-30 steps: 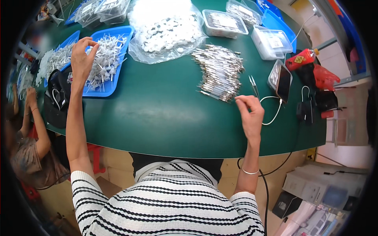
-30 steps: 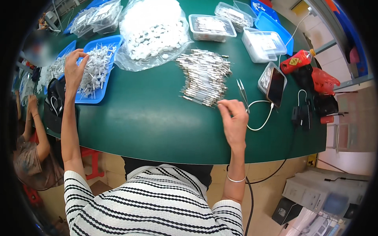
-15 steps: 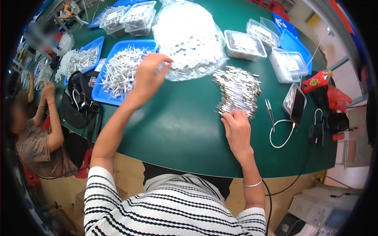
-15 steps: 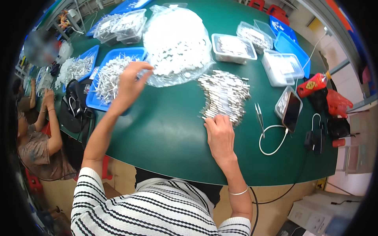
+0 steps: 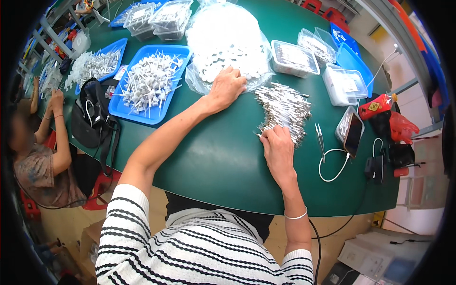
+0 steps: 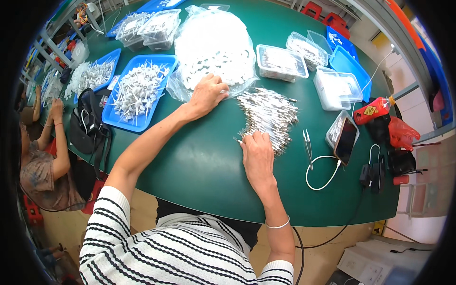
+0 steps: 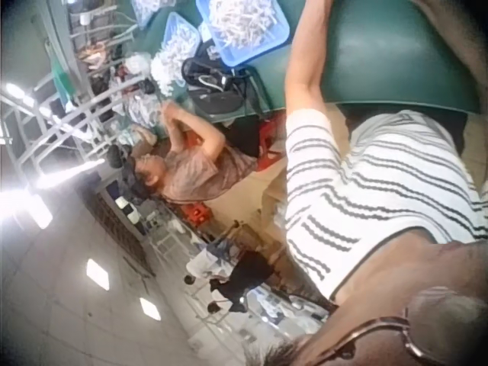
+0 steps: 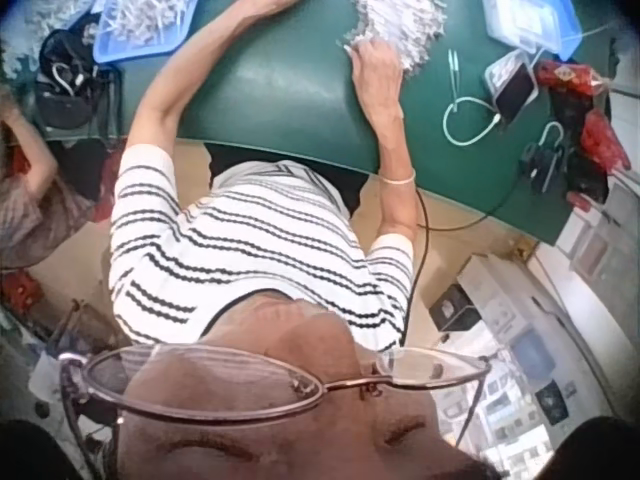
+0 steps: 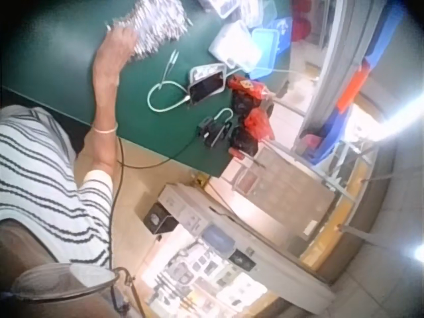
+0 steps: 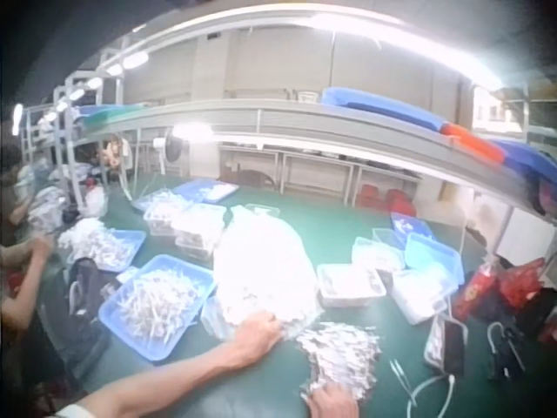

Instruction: The person repeatedly picks up small white plastic caps and metal rods from a green table. They insert the metal rod into the cap and place the assembled unit into a blue tray. The process is repetitive and involves handling small parts one by one.

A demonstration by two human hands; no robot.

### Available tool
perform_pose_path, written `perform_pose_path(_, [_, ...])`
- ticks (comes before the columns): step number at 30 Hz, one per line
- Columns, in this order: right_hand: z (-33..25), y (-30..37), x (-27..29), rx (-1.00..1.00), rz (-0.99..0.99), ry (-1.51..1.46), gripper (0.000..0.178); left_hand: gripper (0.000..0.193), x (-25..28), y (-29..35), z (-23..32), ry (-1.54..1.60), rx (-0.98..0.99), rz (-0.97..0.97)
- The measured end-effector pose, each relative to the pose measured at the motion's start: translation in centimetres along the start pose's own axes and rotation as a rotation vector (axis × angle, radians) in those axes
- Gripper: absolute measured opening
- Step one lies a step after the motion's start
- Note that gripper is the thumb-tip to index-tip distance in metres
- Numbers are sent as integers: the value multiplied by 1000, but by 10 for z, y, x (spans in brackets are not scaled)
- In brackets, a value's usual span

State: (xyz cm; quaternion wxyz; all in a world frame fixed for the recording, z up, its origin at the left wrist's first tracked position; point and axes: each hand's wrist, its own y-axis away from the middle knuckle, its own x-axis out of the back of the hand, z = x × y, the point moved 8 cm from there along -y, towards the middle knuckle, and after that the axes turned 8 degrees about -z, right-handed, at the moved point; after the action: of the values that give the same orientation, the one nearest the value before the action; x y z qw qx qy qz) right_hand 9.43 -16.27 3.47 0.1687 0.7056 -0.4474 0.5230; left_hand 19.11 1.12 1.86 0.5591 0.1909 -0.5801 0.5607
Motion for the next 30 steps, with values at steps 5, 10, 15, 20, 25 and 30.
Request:
perform_pose_path(5, [1,5,-2,8,21,10,10,13,20,58,15,749,315,-102])
perform_pose_path(10, [-20,-5,18,13,-1,-290,9,13,3,115,43,1436,550,-300])
perform_pose_path(15, [-10,-11,-2,-142,-58,-944,7,21,4,112,56,1599,550,-305])
perform_pose_path(20, [16,-7,-15,-244,-36,-1492,17,28,4,114,57,1702,584,-253])
perform_pose_path(25, [18,-4,-32,-249,44,-1738,19,27,-2,117,53,1738,630,-254])
perform_pose_path(30, [10,-3,-31,-223,91,-1545,17,26,-6,119,52,1770,691,-255])
